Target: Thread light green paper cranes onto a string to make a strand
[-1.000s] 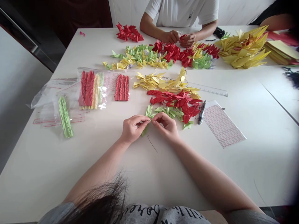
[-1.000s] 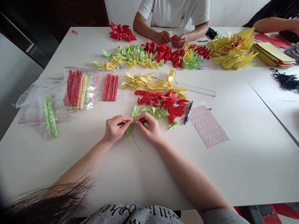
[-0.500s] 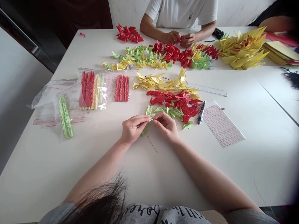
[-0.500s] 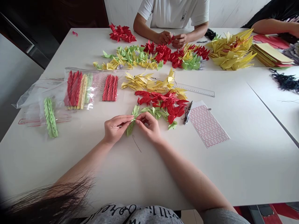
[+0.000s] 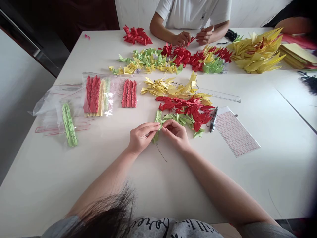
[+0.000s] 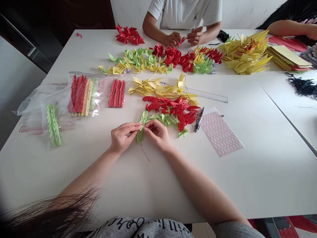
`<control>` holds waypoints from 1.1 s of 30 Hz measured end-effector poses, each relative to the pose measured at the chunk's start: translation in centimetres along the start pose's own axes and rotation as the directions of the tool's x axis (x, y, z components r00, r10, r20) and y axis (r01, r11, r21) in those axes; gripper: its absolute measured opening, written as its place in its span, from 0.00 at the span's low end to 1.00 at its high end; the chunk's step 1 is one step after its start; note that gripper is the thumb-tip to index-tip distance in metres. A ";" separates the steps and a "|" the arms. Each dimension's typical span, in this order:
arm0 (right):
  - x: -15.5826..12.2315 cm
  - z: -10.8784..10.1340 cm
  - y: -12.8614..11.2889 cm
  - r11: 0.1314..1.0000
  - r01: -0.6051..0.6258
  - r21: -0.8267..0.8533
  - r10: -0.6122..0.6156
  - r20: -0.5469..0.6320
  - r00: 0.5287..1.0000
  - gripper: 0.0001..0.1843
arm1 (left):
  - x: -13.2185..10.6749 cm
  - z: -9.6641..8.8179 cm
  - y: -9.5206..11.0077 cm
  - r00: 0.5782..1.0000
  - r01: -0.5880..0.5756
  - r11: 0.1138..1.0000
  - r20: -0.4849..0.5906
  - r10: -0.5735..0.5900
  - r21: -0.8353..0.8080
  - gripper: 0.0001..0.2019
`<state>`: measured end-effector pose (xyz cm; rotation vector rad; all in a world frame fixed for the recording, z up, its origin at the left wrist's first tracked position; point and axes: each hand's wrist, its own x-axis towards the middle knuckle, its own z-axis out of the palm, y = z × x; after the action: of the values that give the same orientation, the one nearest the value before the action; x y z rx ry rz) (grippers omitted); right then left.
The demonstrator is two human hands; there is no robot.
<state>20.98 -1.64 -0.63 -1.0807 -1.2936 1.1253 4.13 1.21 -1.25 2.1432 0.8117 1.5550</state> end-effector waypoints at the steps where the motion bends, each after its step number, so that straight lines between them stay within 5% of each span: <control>1: 0.0 0.0 0.0 1.000 0.002 0.001 -0.002 -0.004 1.000 0.17 | 0.0 0.0 0.0 1.000 -0.002 1.000 -0.002 0.002 -0.002 0.09; 33: 0.1 -0.1 0.3 0.997 0.069 -0.026 -0.068 0.036 0.997 0.14 | 0.2 -0.1 0.2 0.995 0.070 0.997 0.074 -0.069 -0.022 0.05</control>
<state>21.12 -1.49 -0.95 -1.0330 -1.3673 1.0826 4.14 1.14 -0.94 2.1181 0.8297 1.4362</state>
